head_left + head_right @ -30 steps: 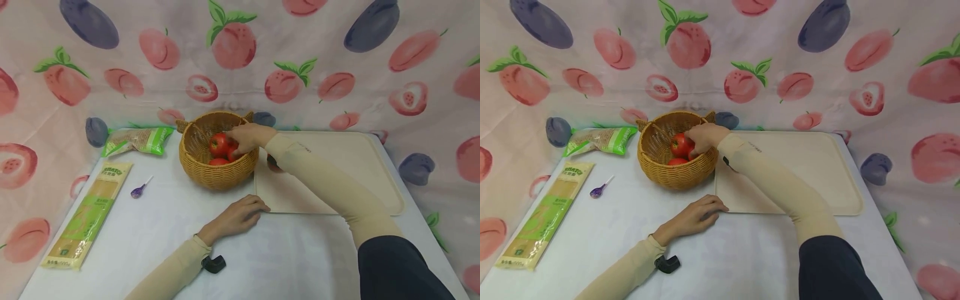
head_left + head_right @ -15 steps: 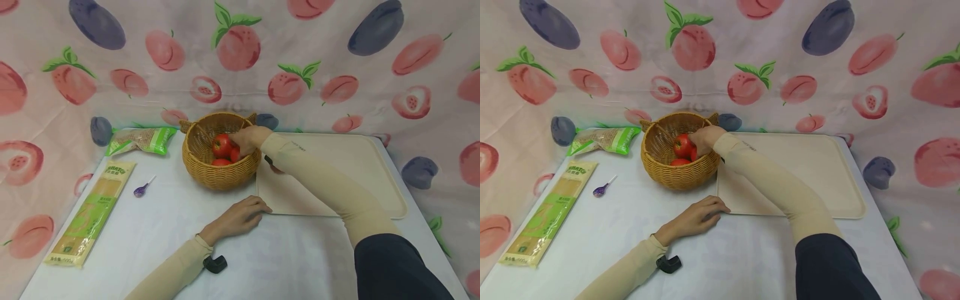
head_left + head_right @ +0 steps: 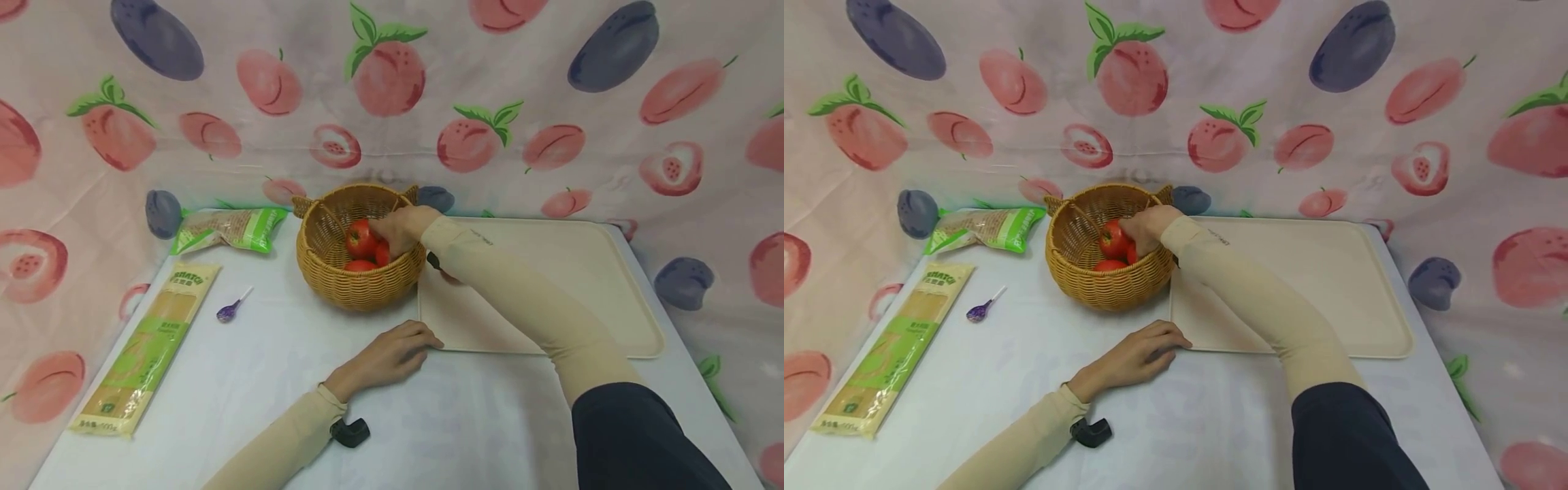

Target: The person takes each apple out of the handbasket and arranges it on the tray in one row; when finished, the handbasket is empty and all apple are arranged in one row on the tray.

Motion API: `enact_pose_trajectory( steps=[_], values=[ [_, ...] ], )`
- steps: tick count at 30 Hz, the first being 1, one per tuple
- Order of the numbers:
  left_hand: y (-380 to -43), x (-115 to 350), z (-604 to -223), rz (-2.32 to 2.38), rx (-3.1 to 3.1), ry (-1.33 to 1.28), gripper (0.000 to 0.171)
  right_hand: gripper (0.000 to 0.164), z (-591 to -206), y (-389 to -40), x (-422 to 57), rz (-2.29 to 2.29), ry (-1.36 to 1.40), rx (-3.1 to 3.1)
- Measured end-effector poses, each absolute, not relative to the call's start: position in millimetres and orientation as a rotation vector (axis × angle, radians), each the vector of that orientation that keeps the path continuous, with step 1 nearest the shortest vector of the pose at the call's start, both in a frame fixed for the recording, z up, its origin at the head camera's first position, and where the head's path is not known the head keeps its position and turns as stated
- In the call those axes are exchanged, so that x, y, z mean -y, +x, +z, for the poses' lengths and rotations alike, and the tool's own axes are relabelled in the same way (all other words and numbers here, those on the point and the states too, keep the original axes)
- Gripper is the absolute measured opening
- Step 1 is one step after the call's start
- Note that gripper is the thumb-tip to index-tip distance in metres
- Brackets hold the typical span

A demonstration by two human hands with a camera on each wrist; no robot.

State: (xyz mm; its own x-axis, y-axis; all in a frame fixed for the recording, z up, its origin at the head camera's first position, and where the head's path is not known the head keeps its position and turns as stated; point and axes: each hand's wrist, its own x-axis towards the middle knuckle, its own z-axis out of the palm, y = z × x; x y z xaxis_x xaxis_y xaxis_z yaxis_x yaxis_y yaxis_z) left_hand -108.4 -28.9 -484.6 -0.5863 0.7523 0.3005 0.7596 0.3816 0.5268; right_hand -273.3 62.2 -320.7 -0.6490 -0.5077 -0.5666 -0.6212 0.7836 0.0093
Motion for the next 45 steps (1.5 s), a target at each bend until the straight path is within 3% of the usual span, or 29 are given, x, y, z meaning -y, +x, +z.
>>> enact_pose_trajectory(
  steps=[7,17,45],
  values=[
    [-109.5,29.4,-484.8,-0.972,2.552,-1.438,0.028,0.089,-322.8,-276.0,-63.8,0.223,-0.917,-2.403],
    [-108.6,29.5,-485.3,-0.976,2.582,-1.427,0.028,0.058,-323.2,-278.6,-68.8,0.069,-1.074,-2.46],
    [-106.0,29.1,-481.2,-0.988,2.59,-1.419,0.028,0.055,-329.4,-278.2,-90.2,-0.542,-1.299,-2.545]
  ],
)
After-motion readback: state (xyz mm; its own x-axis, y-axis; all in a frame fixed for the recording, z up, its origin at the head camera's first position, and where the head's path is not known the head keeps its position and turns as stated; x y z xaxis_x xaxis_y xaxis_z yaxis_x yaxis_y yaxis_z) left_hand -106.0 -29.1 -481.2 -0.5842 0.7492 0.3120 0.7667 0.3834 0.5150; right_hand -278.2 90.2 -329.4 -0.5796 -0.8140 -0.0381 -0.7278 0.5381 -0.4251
